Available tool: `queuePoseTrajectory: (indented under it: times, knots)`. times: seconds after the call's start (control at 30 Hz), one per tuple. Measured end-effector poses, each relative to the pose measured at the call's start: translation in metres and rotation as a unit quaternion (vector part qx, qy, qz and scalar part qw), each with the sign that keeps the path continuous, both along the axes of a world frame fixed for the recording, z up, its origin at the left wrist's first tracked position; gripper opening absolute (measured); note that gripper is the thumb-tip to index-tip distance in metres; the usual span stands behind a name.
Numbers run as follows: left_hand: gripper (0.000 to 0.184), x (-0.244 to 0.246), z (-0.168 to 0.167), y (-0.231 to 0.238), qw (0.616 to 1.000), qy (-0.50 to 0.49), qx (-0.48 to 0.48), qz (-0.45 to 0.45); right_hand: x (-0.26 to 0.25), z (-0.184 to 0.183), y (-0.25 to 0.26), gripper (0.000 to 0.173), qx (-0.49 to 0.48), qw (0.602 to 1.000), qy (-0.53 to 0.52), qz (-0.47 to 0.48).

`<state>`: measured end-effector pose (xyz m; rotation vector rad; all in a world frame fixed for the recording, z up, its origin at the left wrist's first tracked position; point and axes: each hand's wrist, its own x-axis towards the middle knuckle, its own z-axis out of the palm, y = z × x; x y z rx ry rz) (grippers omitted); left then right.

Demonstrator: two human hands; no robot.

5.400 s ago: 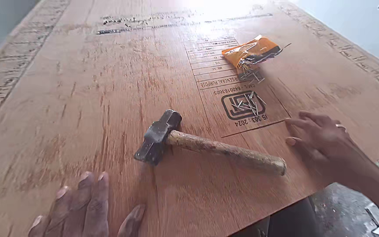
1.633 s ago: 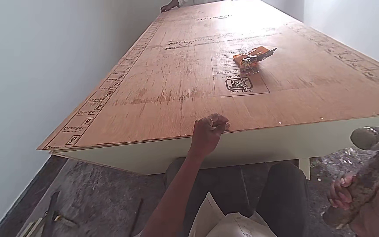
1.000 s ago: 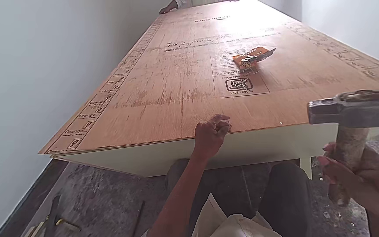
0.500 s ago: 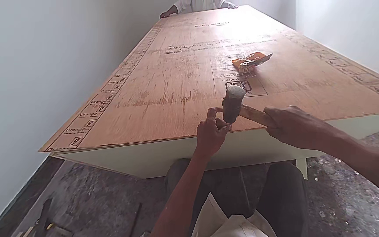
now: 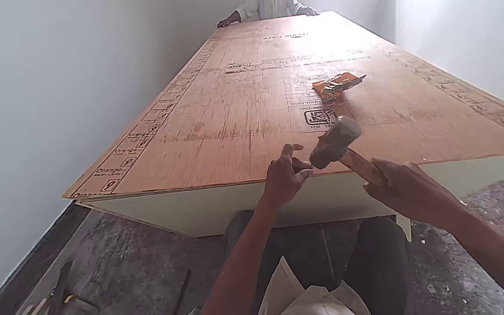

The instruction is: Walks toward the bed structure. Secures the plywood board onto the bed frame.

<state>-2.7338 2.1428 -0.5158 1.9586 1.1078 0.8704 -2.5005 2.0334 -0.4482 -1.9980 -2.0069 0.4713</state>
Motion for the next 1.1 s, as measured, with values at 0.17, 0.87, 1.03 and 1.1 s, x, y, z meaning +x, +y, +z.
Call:
queuePoseTrajectory:
  times: [0.17,0.87,1.03,1.1]
  knots:
    - [0.047,-0.038,0.016,0.022,0.95,0.249,0.182,-0.053,0.028,-0.071,-0.049,0.023,0.103,0.966,0.218,-0.096]
    - [0.072,-0.063,-0.017,0.047,0.872,0.309,0.363,-0.108,-0.019,-0.175,-0.052,0.04,0.294,0.879,0.374,0.005]
    - [0.074,-0.063,-0.018,0.048,0.878,0.299,0.362,-0.1,-0.043,-0.2,-0.038,0.06,0.259,0.878,0.401,-0.013]
    - [0.074,-0.063,-0.017,0.049,0.878,0.299,0.36,-0.099,-0.051,-0.21,-0.032,0.067,0.276,0.892,0.358,-0.017]
